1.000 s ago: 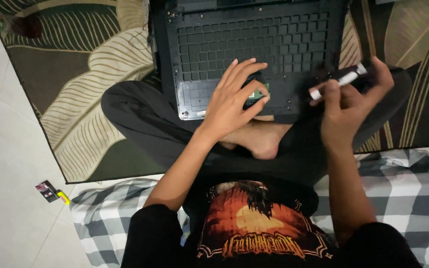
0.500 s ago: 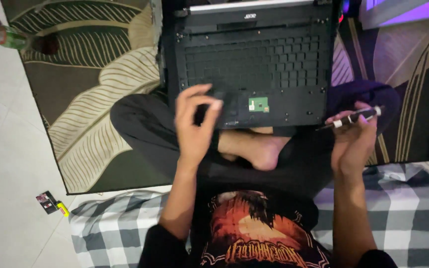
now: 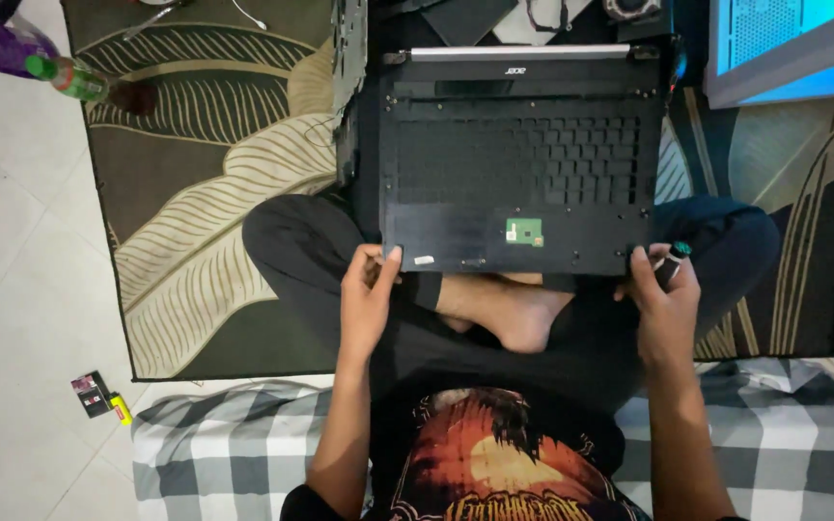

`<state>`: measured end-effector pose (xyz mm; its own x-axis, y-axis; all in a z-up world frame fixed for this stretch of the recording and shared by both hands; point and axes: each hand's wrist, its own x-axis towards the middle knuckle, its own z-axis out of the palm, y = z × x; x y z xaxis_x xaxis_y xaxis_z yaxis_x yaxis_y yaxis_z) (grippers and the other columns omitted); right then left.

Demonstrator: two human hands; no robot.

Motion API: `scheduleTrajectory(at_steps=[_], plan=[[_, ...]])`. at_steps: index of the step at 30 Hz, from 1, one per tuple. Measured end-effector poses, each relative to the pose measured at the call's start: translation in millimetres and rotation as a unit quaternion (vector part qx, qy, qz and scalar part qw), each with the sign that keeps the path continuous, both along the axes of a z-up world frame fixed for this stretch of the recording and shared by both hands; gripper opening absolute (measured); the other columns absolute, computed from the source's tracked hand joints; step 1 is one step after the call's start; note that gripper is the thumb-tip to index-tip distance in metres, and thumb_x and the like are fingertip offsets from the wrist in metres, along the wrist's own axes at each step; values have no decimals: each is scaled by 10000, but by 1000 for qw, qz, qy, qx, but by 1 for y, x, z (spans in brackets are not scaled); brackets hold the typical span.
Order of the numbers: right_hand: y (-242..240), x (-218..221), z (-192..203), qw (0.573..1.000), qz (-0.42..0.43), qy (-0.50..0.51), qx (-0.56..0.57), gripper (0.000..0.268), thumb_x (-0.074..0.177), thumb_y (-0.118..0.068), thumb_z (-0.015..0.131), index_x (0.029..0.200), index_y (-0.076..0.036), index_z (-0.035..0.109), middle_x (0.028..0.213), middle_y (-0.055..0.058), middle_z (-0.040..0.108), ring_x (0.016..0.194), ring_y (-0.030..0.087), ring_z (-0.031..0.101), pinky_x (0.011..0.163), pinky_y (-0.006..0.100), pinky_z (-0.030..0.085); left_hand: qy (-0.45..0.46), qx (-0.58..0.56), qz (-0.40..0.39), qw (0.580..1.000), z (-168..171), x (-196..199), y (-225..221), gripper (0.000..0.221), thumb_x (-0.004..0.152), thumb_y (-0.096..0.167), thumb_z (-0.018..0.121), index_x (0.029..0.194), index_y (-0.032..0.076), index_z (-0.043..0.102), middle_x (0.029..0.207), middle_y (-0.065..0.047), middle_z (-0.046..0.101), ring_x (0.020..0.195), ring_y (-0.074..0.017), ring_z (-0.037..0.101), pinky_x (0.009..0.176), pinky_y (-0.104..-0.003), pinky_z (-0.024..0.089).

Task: Removing screws from a laptop's top cover and prying it open to access internal components.

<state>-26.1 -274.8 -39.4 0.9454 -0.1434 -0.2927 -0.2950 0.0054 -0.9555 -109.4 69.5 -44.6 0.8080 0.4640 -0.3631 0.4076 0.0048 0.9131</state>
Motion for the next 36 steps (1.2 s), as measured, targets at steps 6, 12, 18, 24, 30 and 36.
scheduleTrajectory(at_steps=[6, 12, 18, 24, 30, 36], plan=[[-33, -20, -24, 997, 4, -30, 65, 196, 1097, -117, 638, 1235, -92, 501, 784, -40, 476, 560, 34, 460, 636, 292, 591, -31, -70, -60, 995, 8, -11, -6, 187, 1045, 139, 629, 1191, 23, 644, 889, -175, 746, 869, -251, 729, 867, -403, 537], [-39, -20, -1, 995, 62, -59, 55, 91, 1133, -156, 548, 1128, -209, 474, 735, -68, 342, 643, 70, 416, 694, 288, 475, -72, -82, -76, 991, 31, -4, -10, 268, 1021, 226, 628, 1242, 78, 595, 907, -68, 741, 973, -167, 742, 904, -307, 532], [-40, -14, 2, 992, 78, -97, 29, 166, 1108, -84, 557, 1072, -206, 450, 935, -30, 400, 833, 107, 480, 760, 301, 500, -123, -65, -115, 983, 45, 5, -4, 236, 1045, 186, 625, 1257, 116, 550, 885, 57, 216, 819, -51, 373, 909, -201, 317], [-29, -9, 29, 978, 98, -121, -135, 234, 1092, 11, 564, 1030, -165, 423, 925, 35, 439, 828, 164, 556, 783, 308, 503, -97, -59, -49, 992, 15, 5, 0, 214, 946, 165, 727, 1126, 50, 715, 1091, -45, 749, 1042, -123, 672, 904, -285, 536], [-33, -13, 42, 985, 99, -98, -100, 147, 1102, -199, 602, 992, -224, 509, 817, -49, 530, 728, 70, 549, 700, 226, 457, -141, -78, -65, 985, 48, 21, -9, 270, 1025, 270, 635, 1232, 96, 631, 1112, -18, 680, 1100, -162, 649, 984, -317, 509], [-36, -18, 63, 977, 9, -205, -56, 129, 1156, -273, 586, 1098, -253, 471, 920, -82, 486, 764, 10, 517, 653, 153, 459, -278, -34, -44, 959, 65, 29, -31, 586, 1012, 161, 671, 1490, 97, 340, 1579, -156, 420, 1516, -292, 410, 1250, -430, 356]])
